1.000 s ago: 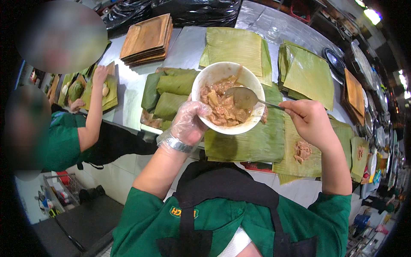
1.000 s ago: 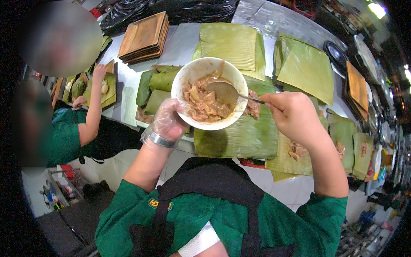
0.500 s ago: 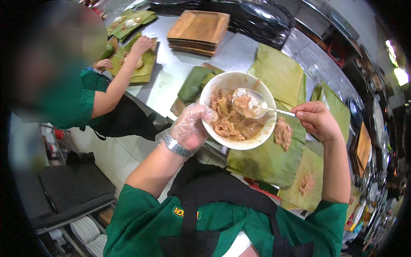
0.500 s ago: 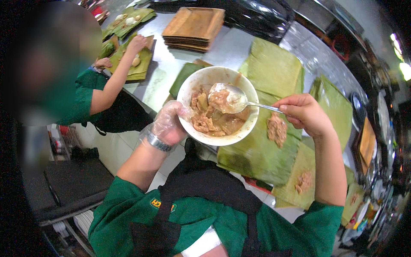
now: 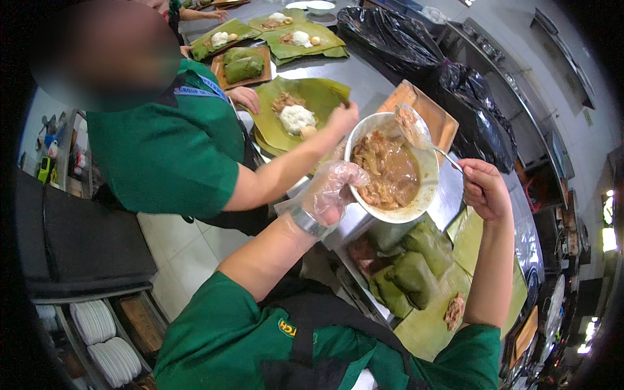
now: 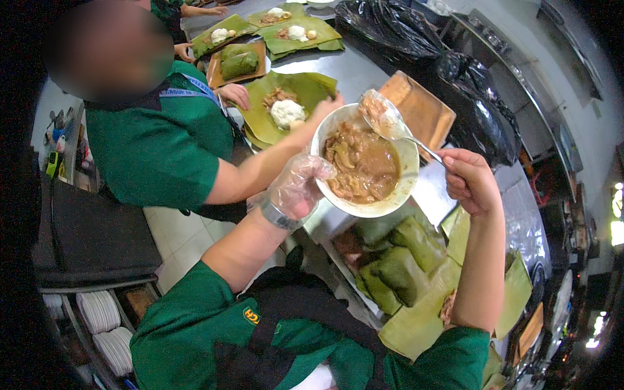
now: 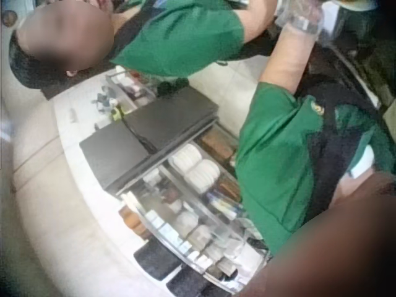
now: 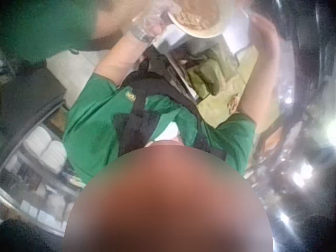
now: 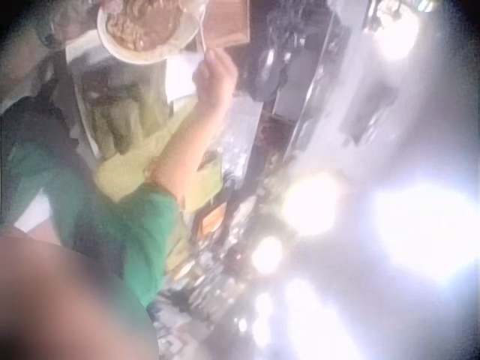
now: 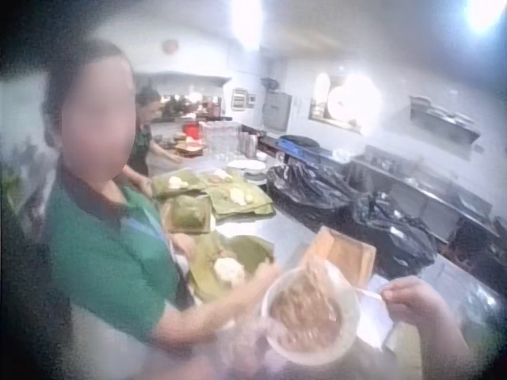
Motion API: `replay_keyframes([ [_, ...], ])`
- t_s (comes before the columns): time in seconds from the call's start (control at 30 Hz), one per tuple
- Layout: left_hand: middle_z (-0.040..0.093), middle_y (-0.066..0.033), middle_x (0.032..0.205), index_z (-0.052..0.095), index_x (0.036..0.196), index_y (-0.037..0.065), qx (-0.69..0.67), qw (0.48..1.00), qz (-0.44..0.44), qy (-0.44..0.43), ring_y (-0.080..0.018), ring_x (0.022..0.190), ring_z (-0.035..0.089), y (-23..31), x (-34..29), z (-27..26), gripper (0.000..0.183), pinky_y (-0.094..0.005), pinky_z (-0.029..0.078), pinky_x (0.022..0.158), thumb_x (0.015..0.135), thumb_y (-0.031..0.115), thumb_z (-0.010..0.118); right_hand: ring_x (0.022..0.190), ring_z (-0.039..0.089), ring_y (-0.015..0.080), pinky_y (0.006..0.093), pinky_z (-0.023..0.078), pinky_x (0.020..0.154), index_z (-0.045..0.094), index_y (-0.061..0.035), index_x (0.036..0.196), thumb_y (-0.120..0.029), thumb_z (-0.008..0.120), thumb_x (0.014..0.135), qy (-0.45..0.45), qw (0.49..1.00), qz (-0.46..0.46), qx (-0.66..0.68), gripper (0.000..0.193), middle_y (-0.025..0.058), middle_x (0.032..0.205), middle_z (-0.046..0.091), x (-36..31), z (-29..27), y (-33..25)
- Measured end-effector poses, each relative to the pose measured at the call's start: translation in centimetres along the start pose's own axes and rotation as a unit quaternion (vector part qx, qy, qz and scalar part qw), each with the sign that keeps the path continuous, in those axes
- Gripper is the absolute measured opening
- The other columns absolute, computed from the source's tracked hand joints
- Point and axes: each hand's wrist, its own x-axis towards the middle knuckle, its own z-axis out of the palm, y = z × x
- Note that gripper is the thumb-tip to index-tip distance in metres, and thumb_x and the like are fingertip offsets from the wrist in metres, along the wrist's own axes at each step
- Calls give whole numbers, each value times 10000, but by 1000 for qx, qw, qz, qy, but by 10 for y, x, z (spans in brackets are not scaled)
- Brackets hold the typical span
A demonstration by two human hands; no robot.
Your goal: The person scoops a brown meat mixture from a large metal bowl into a small white bowl, then portions it onto banana leaves laid out on a stainless steel table. The person places additional banana leaves over the filled ones and continues the process. Another worker in green is visible nearby, also preparing similar items.
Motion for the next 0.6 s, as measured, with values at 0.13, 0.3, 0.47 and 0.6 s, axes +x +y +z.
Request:
replay_keyframes([
  [0.13,513,-143,1260,340,1386,5,-20,999,41,26,-238,1119,566,43,28,-23,750,-356,500,940,659,-3,526,383,295,19,174,214,346,621,-3,1055,-118,559,909,-28,1000,-11,2,196,-54,509,389,71,37,-18],
  [0.3,548,-117,1158,377,1329,14,-58,995,71,45,-204,970,615,62,51,-55,658,-332,551,832,688,-29,522,412,285,18,173,205,365,620,-27,1080,-139,572,907,-46,999,1,-4,212,-64,542,372,163,84,-43],
  [0.47,517,-114,1223,352,1371,43,-44,990,8,131,-212,1043,573,50,43,-72,707,-346,513,893,687,-34,510,436,303,47,217,236,399,664,-43,1066,-145,587,897,5,986,0,-169,212,-60,546,389,253,137,-44],
  [0.6,555,-58,1062,361,1349,80,-45,989,-34,137,-135,832,598,46,35,-73,677,-282,547,712,702,0,546,698,663,246,354,508,642,721,-68,970,-178,614,802,35,832,-134,-537,228,137,754,687,303,178,-23],
])
